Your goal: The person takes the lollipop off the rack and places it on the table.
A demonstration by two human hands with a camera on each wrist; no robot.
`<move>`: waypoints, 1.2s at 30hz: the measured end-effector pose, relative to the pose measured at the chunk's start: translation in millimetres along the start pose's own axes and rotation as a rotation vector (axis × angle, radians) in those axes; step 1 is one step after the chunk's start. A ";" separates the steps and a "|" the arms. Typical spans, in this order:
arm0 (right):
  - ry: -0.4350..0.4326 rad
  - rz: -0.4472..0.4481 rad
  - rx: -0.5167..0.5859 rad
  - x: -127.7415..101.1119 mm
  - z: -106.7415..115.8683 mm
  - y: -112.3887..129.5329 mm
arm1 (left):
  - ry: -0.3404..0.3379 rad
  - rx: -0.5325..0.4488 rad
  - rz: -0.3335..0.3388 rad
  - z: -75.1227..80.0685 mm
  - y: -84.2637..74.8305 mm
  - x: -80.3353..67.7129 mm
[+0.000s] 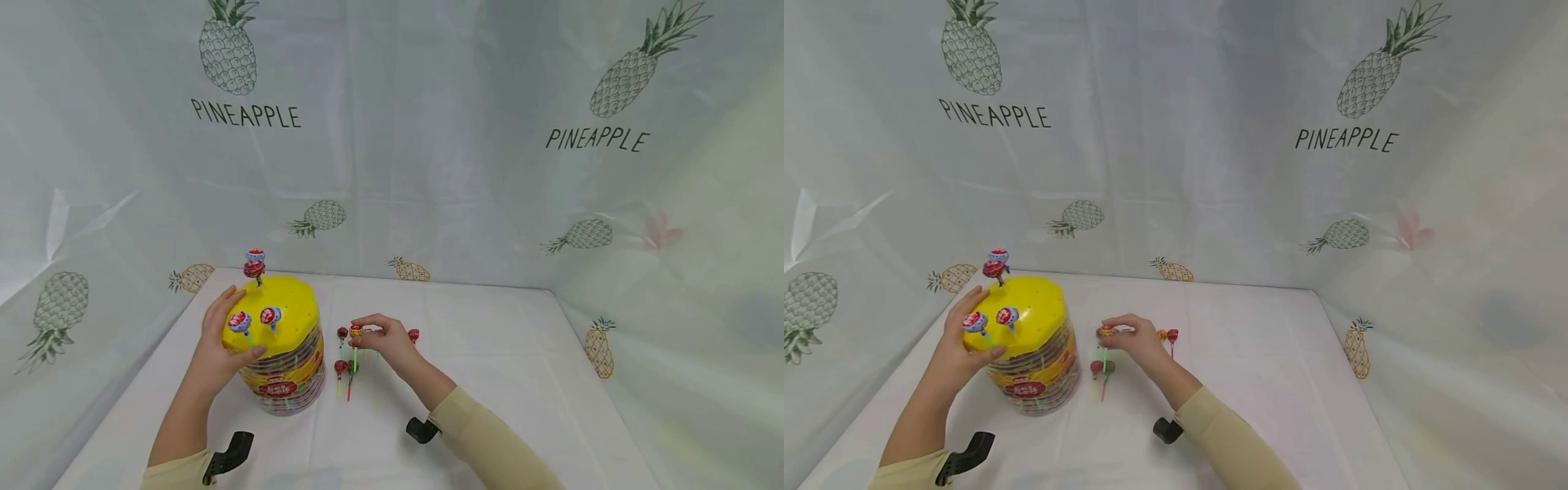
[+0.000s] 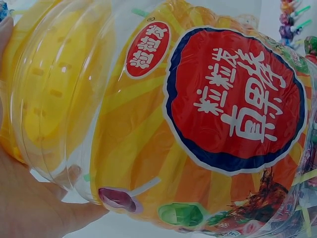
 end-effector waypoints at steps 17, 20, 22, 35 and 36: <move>-0.046 -0.049 -0.302 -1.1 23.2 -53.8 | -0.007 -0.003 -0.004 1.5 -2.4 0.0; -0.050 -0.068 -0.369 -1.5 26.2 -61.1 | -0.010 -0.002 -0.006 2.1 -1.9 0.2; -0.050 -0.076 -0.408 -1.2 28.4 -66.6 | -0.010 -0.001 -0.010 2.2 -1.5 0.5; 0.051 -0.054 -0.483 -0.6 23.9 -90.0 | -0.006 -0.008 -0.011 0.8 -0.1 0.4; 0.055 -0.046 -0.494 -0.5 23.1 -89.7 | -0.006 -0.010 -0.014 0.8 -0.3 0.2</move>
Point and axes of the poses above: each hand's wrist, its own x-axis towards the middle knuckle, its own z-axis out of the back of the hand, y = z × x, the point moved 10 cm from there along x, towards the middle knuckle, and after that the axes turned 9 degrees about z, right-handed, at the moved point
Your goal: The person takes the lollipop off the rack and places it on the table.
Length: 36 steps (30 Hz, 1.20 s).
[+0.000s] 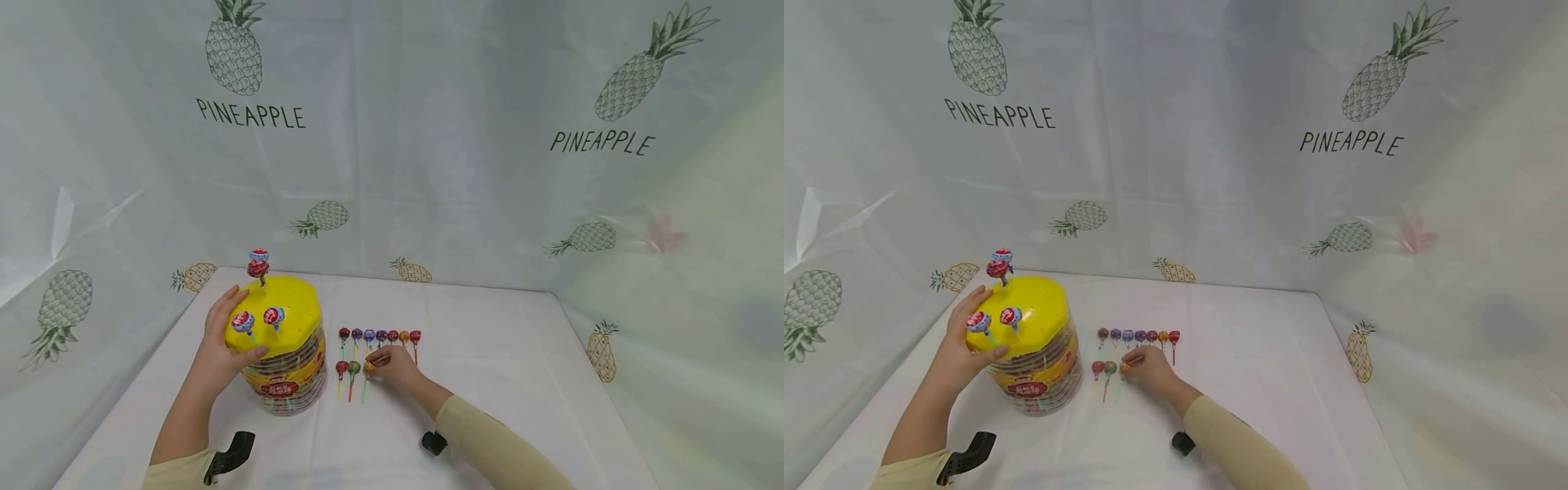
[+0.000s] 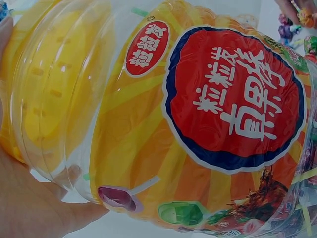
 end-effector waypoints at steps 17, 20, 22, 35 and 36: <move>0.026 0.092 -0.139 1.2 -7.2 7.7 | -0.005 0.006 -0.007 -0.1 -0.3 -0.8; 0.021 0.096 -0.147 0.7 -7.6 7.6 | -0.005 0.007 -0.007 -0.3 -0.6 -0.9; 0.017 0.099 -0.145 0.6 -7.2 8.0 | -0.005 0.007 -0.004 -0.3 -0.7 -1.0; 0.011 0.117 -0.145 0.8 -7.4 7.8 | -0.001 0.010 0.020 0.0 -0.1 -0.1; 0.010 0.116 -0.144 0.8 -7.4 7.8 | 0.000 0.009 0.020 -0.1 0.0 -0.1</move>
Point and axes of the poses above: each hand's wrist, its own x-axis towards the middle knuckle, its own z-axis out of the back of the hand, y = z × x, the point moved 10 cm from there along x, towards the middle knuckle, and after that the axes turned 9 degrees about z, right-handed, at the moved point
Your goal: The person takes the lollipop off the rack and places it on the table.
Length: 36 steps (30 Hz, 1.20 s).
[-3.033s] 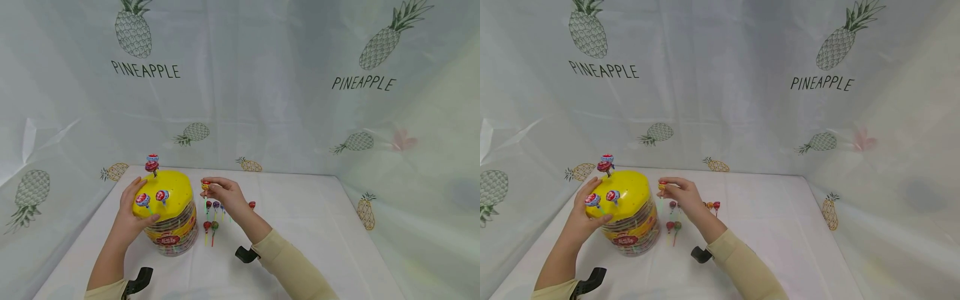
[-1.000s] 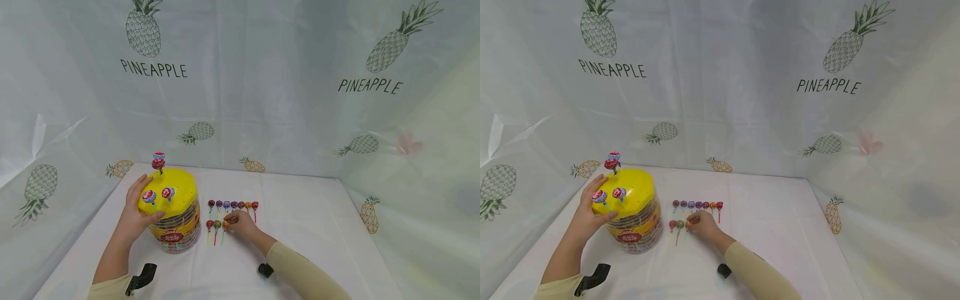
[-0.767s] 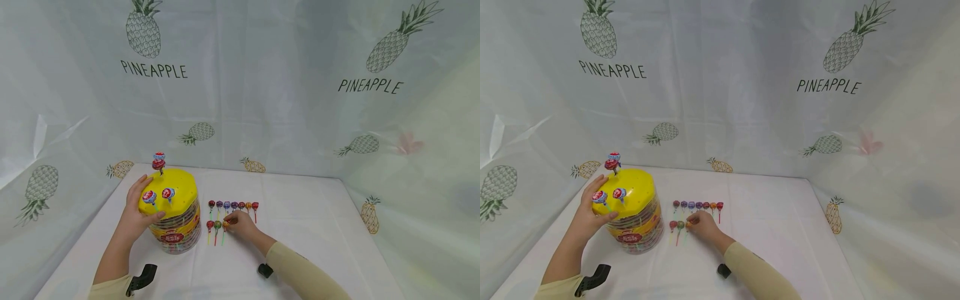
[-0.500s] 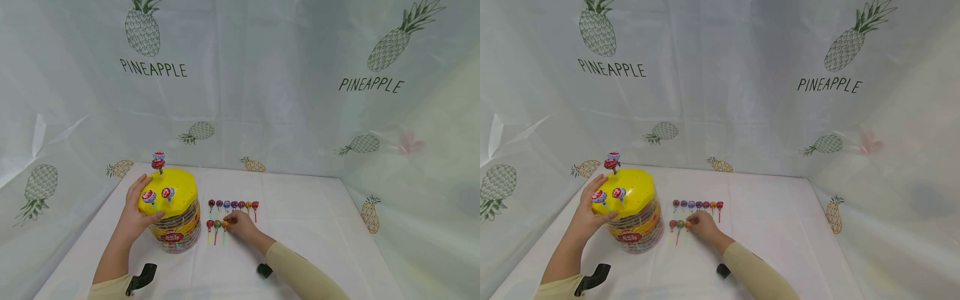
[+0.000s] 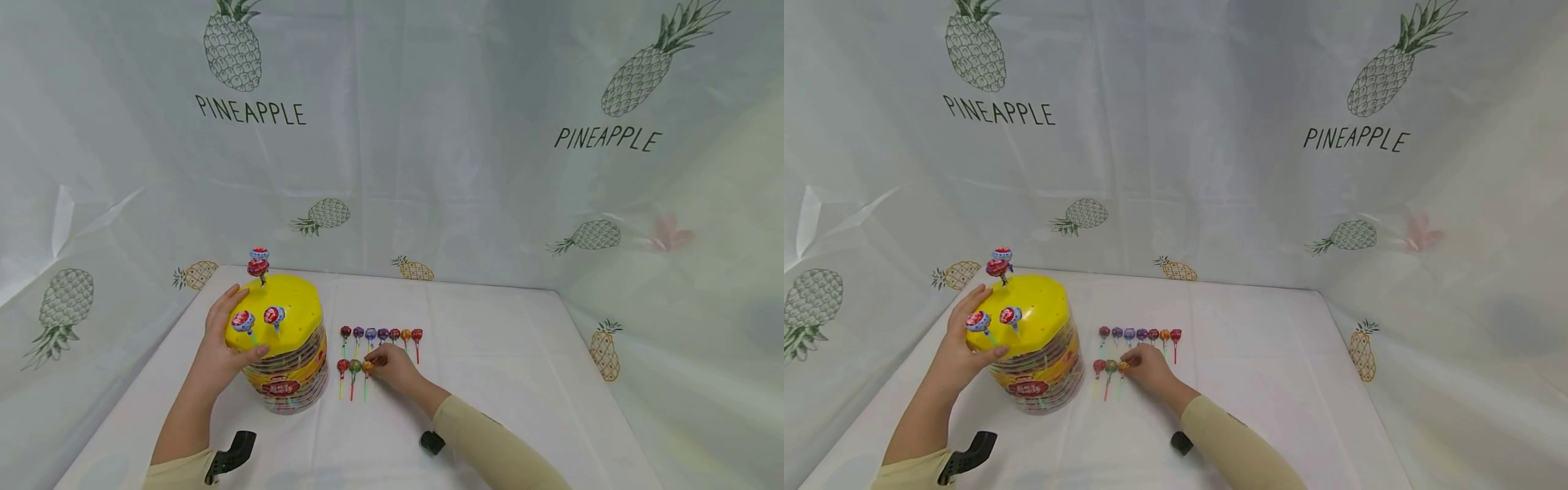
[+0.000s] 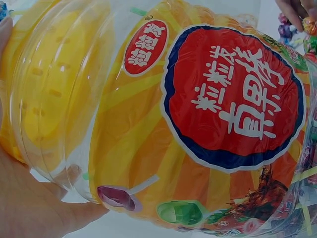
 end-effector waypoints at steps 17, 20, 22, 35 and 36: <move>-0.056 0.073 0.129 16.0 41.3 60.8 | -0.002 -0.011 -0.012 1.8 2.4 -1.7; -0.060 0.108 0.148 22.6 51.5 81.5 | -0.003 -0.011 -0.013 2.0 2.3 -2.4; -0.065 0.137 0.159 27.0 57.7 96.0 | -0.003 -0.013 -0.015 2.0 2.0 -2.7; -0.043 0.279 0.316 44.5 75.4 178.4 | -0.002 -0.016 -0.023 0.9 2.5 -0.9; -0.037 0.290 0.329 45.0 75.0 183.1 | 0.000 -0.017 -0.021 0.6 2.7 -0.8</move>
Point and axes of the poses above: each hand's wrist, its own x-axis towards the middle knuckle, its own z-axis out of the back of the hand, y = z × x, the point moved 10 cm from there along x, towards the middle knuckle, and after that the axes turned 9 degrees about z, right-handed, at the moved point
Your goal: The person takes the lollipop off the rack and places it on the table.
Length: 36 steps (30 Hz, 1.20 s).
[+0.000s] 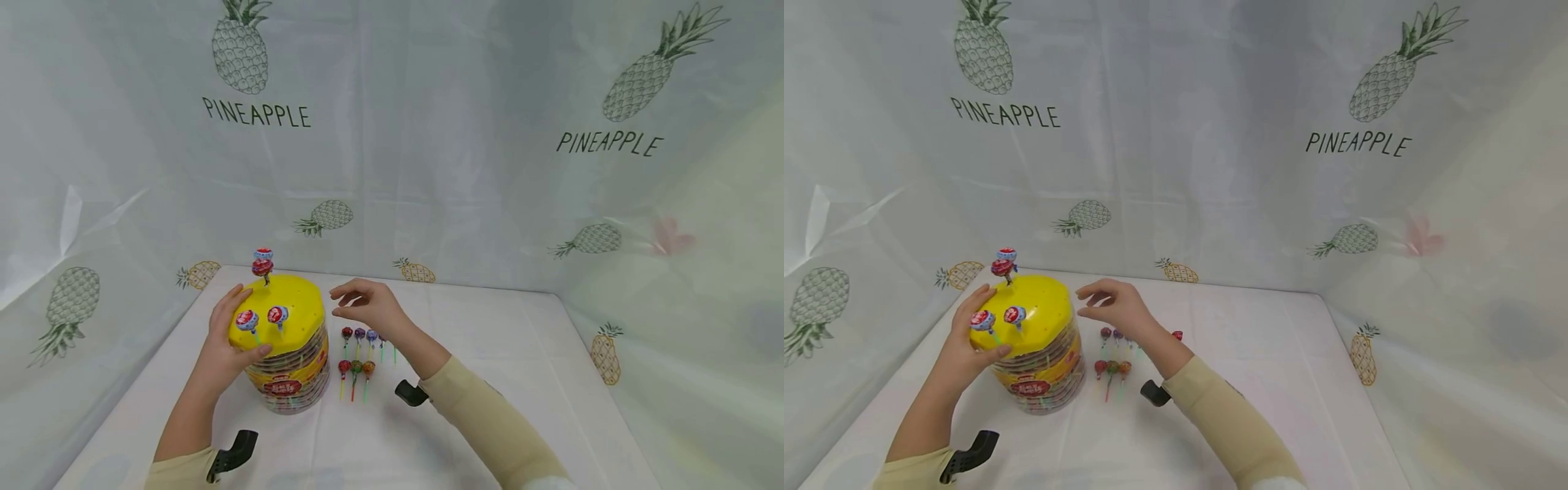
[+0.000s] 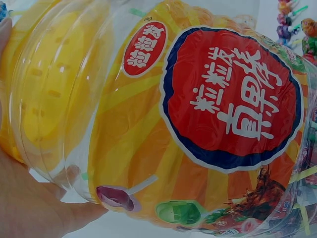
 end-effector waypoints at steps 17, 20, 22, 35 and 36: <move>0.119 0.134 0.162 8.5 -45.7 61.1 | 0.004 0.004 0.008 -1.2 -2.1 -1.5; 0.134 0.126 0.155 8.5 -52.2 64.9 | 0.004 0.005 0.002 -0.6 -3.4 -1.7; 0.140 0.125 0.159 8.9 -55.9 66.7 | 0.003 0.006 -0.003 -0.3 -3.7 -1.8; 0.165 0.070 0.189 12.4 -75.4 66.8 | 0.004 0.002 -0.029 -0.4 -4.7 -2.3; 0.163 0.070 0.190 12.8 -75.8 67.5 | 0.005 0.000 -0.031 -0.6 -4.9 -2.2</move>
Point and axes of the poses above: each hand's wrist, its own x-axis towards the middle knuckle, its own z-axis out of the back of the hand, y = z × x, the point moved 10 cm from there along x, towards the middle knuckle, and after that the axes turned 9 degrees about z, right-handed, at the moved point
